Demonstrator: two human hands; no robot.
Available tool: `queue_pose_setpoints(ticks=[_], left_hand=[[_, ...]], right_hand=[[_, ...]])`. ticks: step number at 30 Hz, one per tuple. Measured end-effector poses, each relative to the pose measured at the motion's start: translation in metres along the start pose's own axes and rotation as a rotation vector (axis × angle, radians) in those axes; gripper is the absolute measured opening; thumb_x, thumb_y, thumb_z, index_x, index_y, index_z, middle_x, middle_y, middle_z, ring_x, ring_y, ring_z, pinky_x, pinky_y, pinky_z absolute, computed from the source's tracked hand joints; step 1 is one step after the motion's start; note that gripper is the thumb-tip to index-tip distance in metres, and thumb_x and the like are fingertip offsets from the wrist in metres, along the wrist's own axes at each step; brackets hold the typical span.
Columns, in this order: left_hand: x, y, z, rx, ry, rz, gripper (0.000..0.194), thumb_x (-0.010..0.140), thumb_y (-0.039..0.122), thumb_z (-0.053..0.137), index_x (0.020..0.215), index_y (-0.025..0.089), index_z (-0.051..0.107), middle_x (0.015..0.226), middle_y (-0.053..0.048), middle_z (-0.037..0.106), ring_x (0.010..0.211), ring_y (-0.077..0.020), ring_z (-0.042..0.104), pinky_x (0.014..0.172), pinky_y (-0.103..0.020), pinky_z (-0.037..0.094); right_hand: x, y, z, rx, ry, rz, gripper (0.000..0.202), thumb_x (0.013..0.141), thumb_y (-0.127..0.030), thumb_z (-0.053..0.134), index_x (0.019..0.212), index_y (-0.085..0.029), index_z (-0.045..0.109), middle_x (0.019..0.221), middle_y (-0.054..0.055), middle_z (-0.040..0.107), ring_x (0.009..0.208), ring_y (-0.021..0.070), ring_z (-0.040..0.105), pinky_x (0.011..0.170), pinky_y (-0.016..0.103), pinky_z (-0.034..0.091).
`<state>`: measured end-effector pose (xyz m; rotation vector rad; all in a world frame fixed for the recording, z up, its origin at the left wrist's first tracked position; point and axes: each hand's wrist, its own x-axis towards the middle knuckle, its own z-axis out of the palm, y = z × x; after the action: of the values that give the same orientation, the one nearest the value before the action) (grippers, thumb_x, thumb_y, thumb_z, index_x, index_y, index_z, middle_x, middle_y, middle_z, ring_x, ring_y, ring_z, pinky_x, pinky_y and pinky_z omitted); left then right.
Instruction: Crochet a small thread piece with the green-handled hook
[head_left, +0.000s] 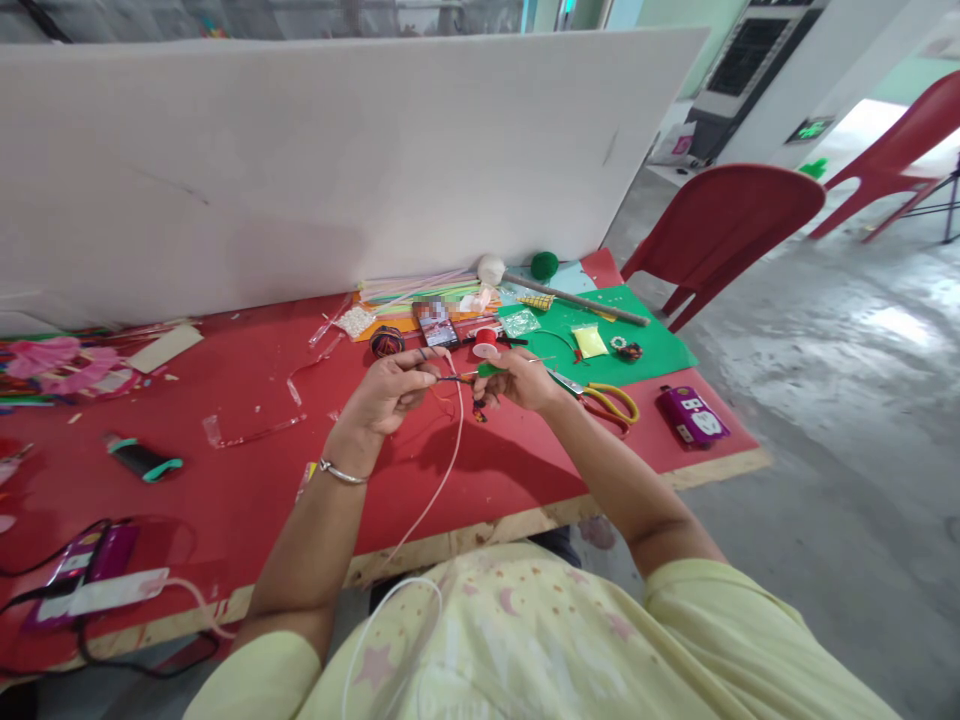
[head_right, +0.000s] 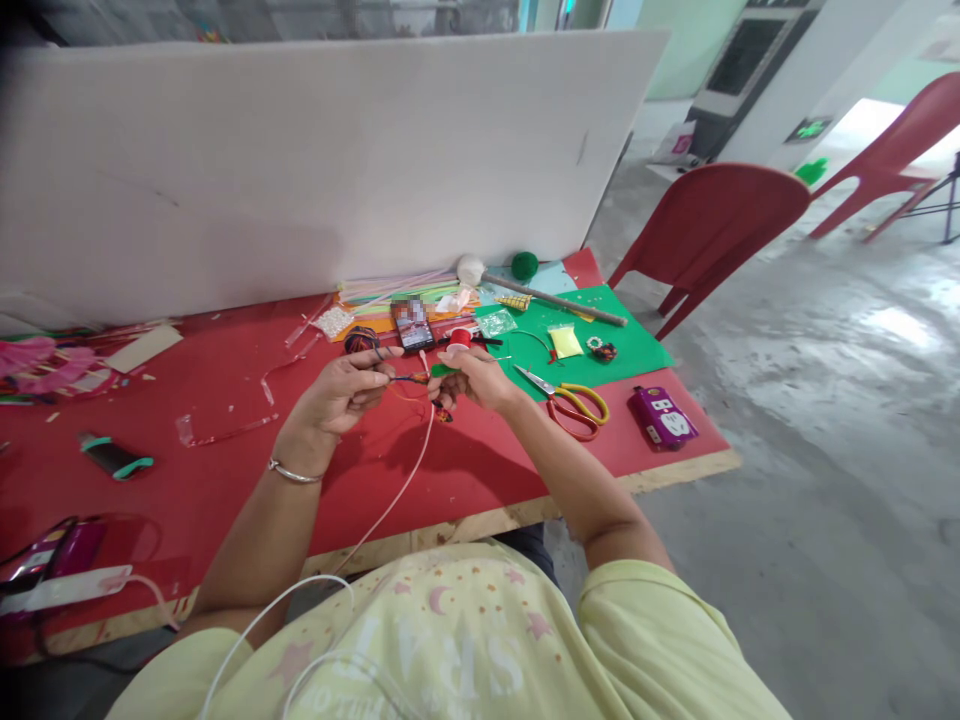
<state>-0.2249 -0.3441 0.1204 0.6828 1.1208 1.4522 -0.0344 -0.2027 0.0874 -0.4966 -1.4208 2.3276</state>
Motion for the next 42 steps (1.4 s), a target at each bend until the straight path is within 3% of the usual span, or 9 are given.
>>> queue_pose_setpoints(ticks=[7,19,35,42], left_hand=[[0.0,0.0,0.001,0.001,0.001,-0.001,0.046,0.063,0.011,0.083,0.108,0.011,0.076,0.08,-0.002,0.068,0.04,0.0021,0.032,0.04,-0.016,0.02],[0.0,-0.002,0.001,0.018,0.05,0.024,0.047,0.062,0.012,0.083,0.109,0.012,0.076,0.079,-0.003,0.069,0.04,0.0018,0.031,0.04,-0.017,0.019],[-0.002,-0.002,0.011,0.044,0.098,0.054,0.052,0.06,0.014,0.087,0.111,0.013,0.076,0.081,-0.001,0.07,0.04,0.0014,0.035,0.039,-0.016,0.019],[0.001,-0.006,0.014,0.046,0.077,0.062,0.054,0.059,0.016,0.09,0.111,0.015,0.076,0.084,-0.002,0.074,0.04,0.0015,0.034,0.039,-0.016,0.02]], right_hand=[[0.0,0.0,-0.006,-0.084,-0.077,-0.03,0.037,0.082,-0.047,0.069,0.066,-0.014,0.067,0.069,0.012,0.078,0.048,0.0172,0.068,0.044,0.025,0.056],[-0.002,0.002,-0.004,-0.163,-0.025,-0.096,0.043,0.087,-0.05,0.068,0.066,-0.013,0.069,0.071,0.014,0.078,0.047,0.0161,0.066,0.046,0.026,0.057],[-0.002,-0.001,0.003,-0.005,0.103,-0.078,0.029,0.076,-0.044,0.07,0.071,-0.016,0.065,0.063,0.008,0.075,0.049,0.0191,0.068,0.039,0.025,0.052],[-0.002,0.0,0.001,0.004,0.082,-0.074,0.029,0.077,-0.045,0.068,0.073,-0.016,0.064,0.063,0.007,0.074,0.047,0.0179,0.066,0.038,0.025,0.051]])
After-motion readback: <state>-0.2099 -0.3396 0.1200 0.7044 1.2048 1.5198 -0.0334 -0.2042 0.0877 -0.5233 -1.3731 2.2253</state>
